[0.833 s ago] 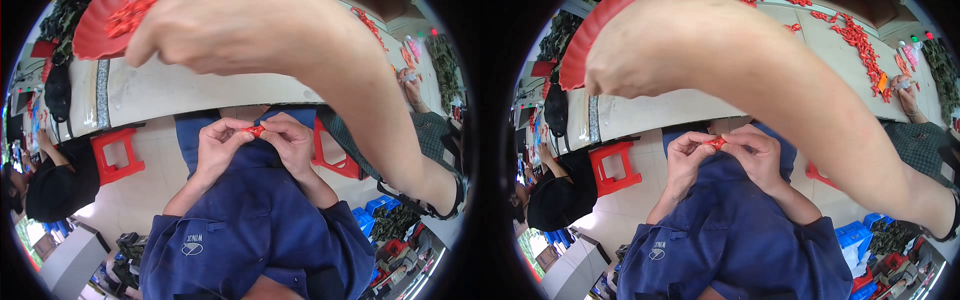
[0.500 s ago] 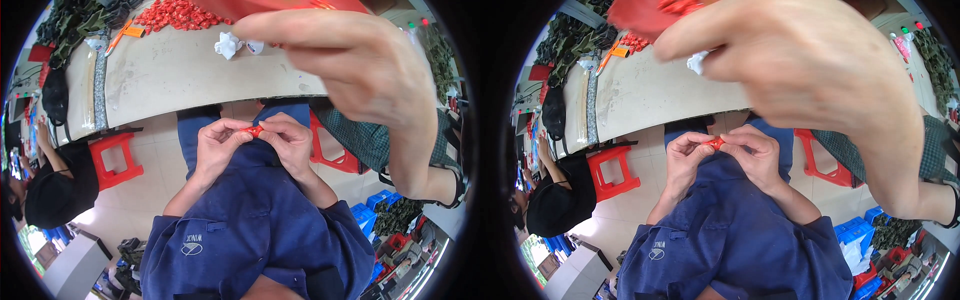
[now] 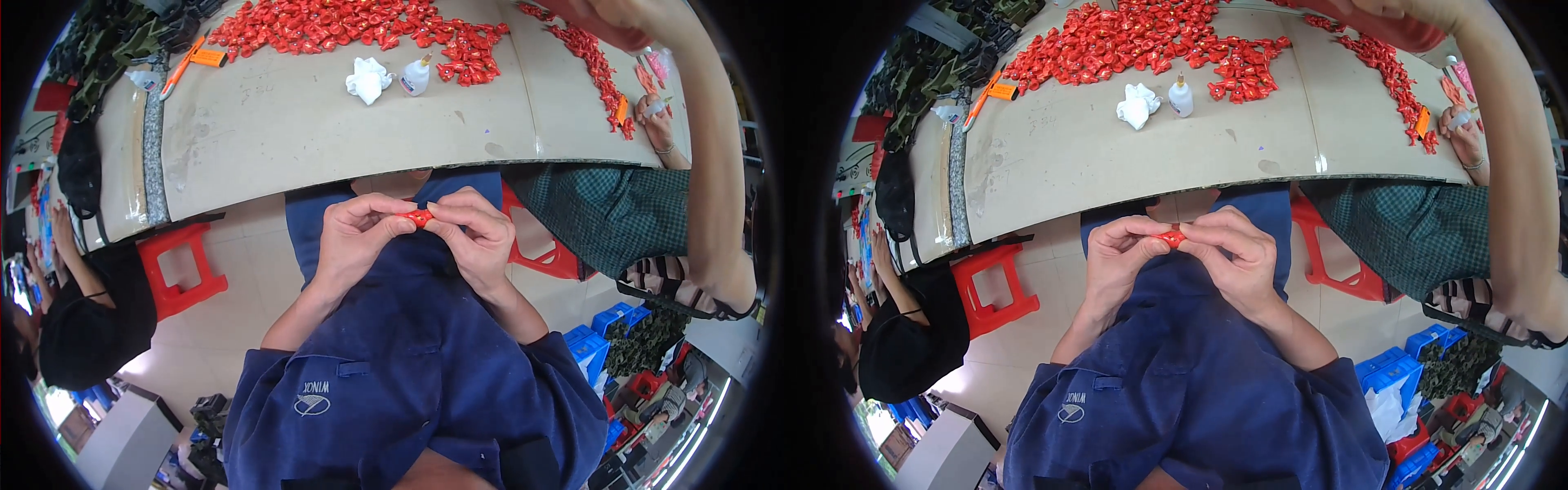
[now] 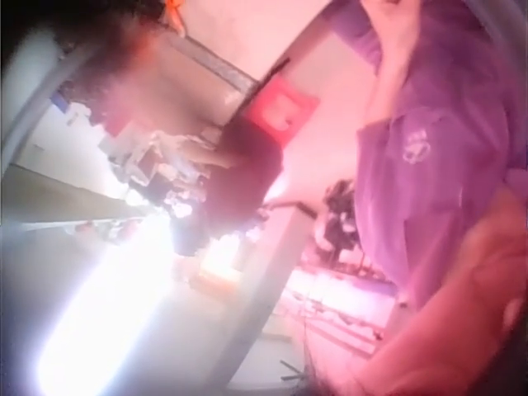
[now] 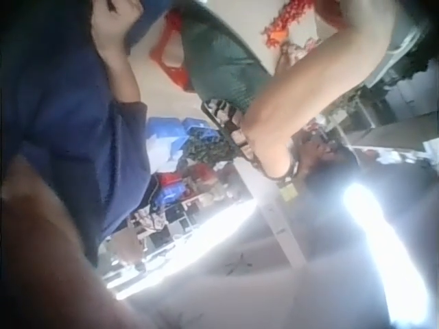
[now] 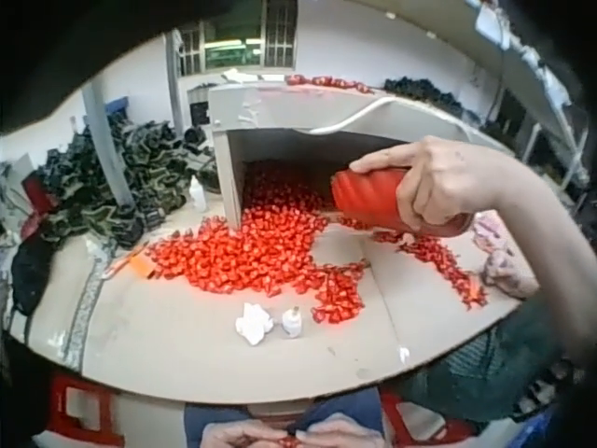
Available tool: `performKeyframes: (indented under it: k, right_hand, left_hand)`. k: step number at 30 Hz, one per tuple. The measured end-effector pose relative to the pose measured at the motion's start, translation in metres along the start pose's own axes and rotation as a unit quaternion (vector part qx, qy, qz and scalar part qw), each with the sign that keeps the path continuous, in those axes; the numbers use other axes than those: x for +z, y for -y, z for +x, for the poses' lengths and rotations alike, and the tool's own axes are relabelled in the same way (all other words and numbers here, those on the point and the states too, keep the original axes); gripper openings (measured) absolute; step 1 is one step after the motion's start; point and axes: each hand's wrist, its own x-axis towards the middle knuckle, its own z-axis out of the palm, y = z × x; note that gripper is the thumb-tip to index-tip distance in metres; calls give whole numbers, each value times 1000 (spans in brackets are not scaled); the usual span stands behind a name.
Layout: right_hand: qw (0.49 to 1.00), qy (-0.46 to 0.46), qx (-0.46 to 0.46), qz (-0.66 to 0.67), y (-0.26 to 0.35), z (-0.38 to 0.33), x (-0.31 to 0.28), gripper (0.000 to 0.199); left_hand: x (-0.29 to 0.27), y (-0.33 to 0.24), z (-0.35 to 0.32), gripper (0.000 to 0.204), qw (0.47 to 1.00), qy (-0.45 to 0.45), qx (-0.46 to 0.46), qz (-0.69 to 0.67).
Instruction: The person applies glue from a glue bottle to small red plastic components and assembles them by hand.
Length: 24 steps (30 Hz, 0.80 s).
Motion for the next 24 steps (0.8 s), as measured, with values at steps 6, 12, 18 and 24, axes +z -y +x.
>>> performKeyframes:
  k: [6,12,18,24]
  right_hand:
    - [995,-2,16,-100,6,14,-2,25]
    - [980,0,33,-198,12,22,-6,25]
    - [953,8,52,-298,12,25,-9,25]
    - [916,19,70,-395,11,27,-10,25]
  left_hand:
    - [3,-2,13,15,999,-7,-34,13]
    - [6,-1,21,15,999,-10,-36,2]
    - [5,-1,24,15,999,-12,-34,1]
    - [3,0,25,16,999,-16,-33,0]
